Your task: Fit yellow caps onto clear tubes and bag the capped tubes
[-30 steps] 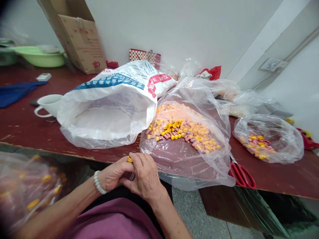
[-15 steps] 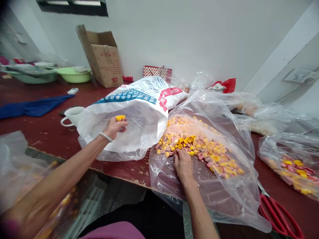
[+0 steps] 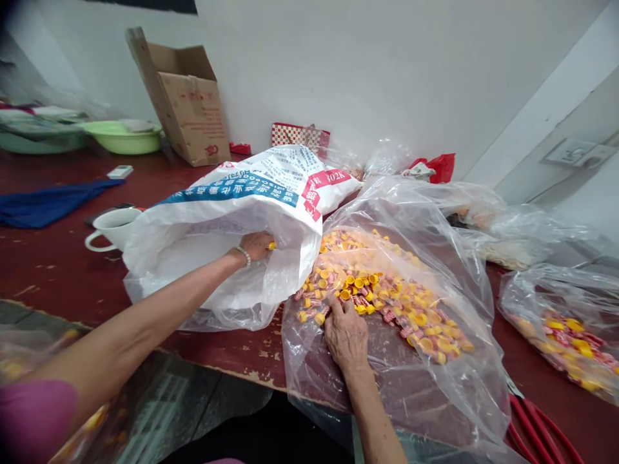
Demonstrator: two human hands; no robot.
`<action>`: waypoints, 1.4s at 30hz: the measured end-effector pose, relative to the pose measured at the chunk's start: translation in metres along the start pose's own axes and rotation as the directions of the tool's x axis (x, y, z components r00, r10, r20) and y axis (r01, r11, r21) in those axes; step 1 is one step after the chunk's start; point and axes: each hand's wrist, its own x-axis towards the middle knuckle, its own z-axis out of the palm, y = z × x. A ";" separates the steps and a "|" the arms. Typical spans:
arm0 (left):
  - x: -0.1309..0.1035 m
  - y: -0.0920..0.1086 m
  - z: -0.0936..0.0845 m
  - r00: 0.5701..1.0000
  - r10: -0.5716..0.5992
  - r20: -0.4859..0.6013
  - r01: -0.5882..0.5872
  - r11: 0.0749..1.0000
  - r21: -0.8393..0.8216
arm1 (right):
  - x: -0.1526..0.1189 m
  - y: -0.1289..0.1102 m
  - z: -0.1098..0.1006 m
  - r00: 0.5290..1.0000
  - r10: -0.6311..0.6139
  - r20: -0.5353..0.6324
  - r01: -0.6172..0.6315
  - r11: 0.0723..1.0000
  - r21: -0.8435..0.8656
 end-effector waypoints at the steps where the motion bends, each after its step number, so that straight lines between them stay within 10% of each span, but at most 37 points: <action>1: 0.002 0.001 0.001 1.000 0.003 0.008 -0.003 1.000 0.014 | 0.000 0.000 0.001 1.000 0.016 -0.016 -0.015 0.999 0.044; 8: -0.009 -0.003 -0.016 0.998 -0.033 -0.049 0.030 0.997 -0.069 | 0.000 0.007 0.001 0.974 0.195 -0.116 -0.157 0.948 0.276; 14: -0.090 -0.006 -0.030 0.990 0.014 -0.142 -0.066 0.927 -0.368 | 0.004 -0.014 -0.033 0.909 0.388 -0.153 -0.242 0.789 0.565; 22: -0.196 0.053 -0.016 0.993 0.115 0.041 -0.015 0.448 -0.894 | 0.004 -0.108 -0.076 0.941 0.331 -0.068 -0.063 0.369 0.927; 27: -0.214 0.069 -0.016 0.976 0.193 0.101 0.014 0.410 -0.912 | -0.011 -0.107 -0.083 0.993 0.120 -0.020 -0.048 0.538 0.842; 33: -0.221 0.080 -0.015 0.965 0.142 0.219 0.181 0.238 -0.954 | -0.029 -0.099 -0.086 0.950 -0.261 -0.171 0.310 0.731 0.608; 42: -0.224 0.087 0.000 0.951 0.159 0.266 0.269 0.003 -0.963 | -0.036 -0.115 -0.081 0.986 -0.119 -0.119 0.168 0.721 0.673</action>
